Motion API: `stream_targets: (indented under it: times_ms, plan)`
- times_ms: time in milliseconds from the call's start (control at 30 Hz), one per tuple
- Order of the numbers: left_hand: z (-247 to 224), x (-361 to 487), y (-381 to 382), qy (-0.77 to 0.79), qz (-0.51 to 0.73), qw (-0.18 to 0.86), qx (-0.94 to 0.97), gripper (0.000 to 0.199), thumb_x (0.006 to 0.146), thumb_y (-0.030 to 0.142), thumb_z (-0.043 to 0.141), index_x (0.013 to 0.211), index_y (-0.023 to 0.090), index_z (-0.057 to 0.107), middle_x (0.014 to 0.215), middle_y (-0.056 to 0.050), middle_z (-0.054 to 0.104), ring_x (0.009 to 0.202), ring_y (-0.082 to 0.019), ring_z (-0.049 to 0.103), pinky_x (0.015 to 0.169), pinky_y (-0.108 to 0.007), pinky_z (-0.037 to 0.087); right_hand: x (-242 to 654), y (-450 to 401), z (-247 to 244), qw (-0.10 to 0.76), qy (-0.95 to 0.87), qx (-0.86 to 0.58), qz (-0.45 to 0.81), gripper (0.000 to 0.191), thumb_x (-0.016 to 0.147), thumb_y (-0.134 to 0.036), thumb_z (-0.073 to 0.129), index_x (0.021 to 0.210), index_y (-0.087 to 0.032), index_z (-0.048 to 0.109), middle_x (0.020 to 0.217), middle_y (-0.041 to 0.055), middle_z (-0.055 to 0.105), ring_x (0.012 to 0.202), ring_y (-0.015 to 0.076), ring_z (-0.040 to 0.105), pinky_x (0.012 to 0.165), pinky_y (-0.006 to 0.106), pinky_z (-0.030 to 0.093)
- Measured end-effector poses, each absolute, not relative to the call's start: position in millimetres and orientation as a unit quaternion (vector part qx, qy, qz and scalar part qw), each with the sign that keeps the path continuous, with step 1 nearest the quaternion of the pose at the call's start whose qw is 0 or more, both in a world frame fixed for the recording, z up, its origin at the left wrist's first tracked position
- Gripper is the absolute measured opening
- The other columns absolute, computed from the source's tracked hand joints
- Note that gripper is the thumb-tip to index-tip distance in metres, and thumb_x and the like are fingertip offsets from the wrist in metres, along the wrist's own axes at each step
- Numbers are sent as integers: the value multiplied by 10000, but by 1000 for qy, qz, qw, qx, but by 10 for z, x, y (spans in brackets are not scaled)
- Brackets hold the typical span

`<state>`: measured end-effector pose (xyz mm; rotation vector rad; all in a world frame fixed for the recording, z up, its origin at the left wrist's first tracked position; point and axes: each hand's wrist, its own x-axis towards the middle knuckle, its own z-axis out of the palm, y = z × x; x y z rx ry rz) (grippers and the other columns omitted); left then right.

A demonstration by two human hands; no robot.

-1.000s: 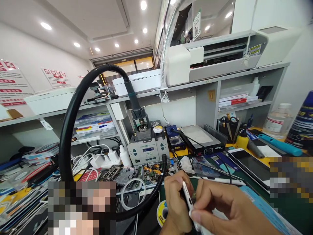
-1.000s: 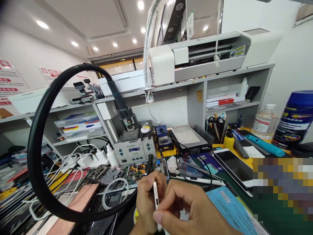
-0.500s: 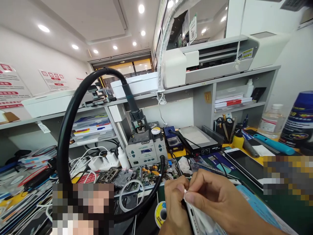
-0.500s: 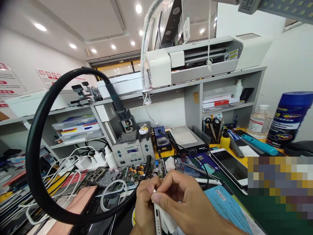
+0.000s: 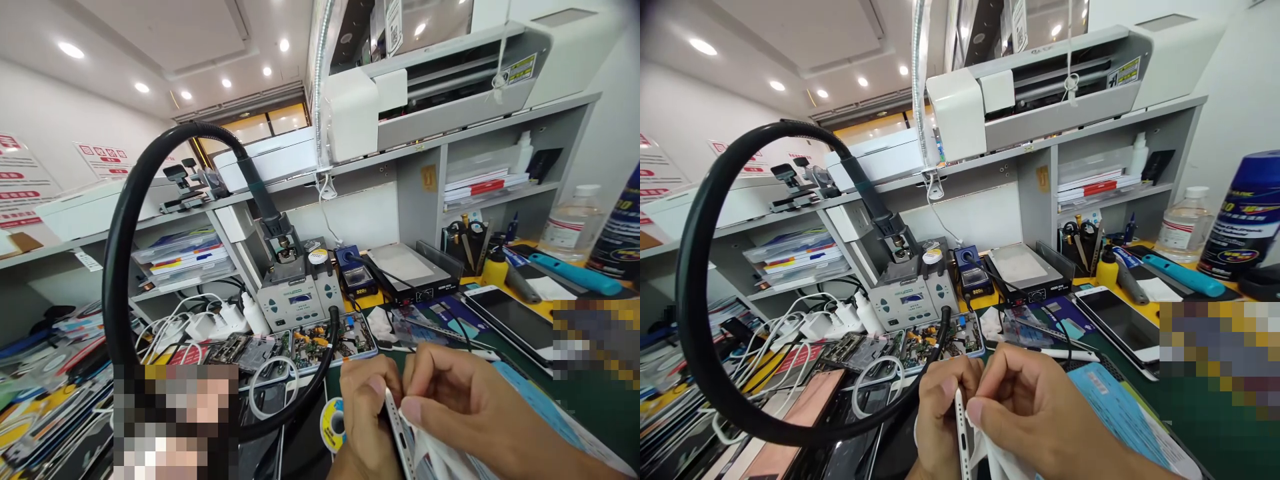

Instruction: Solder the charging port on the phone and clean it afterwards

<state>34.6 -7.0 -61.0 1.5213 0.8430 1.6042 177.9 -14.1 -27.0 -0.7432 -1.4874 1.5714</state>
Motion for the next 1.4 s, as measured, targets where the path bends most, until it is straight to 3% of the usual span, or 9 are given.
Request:
stream_targets:
  times_ms: [267,1067,1400]
  plan:
    - [-598,369,-79,331,636,398,573,507,953,501,333,522,238,376,513,-1,395,533,-172,363,625,-353,363,1756,-157,-269,411,-581,-284,643,280,869,-403,754,767,-200,591,777,-22,575,746,127,550,707,263,468]
    - [-540,346,-60,333,622,425,567,485,911,527,375,518,244,365,502,8,357,521,-169,331,569,-340,330,1755,-190,-215,378,-585,-304,650,311,875,-434,737,764,-195,572,783,-15,573,745,140,515,705,292,422]
    - [-551,336,-46,355,637,432,532,485,925,514,385,527,240,430,532,-20,426,568,-187,377,562,-332,349,1707,-207,-257,374,-587,-311,647,334,888,-481,701,765,-205,558,776,-16,535,744,151,466,697,309,382]
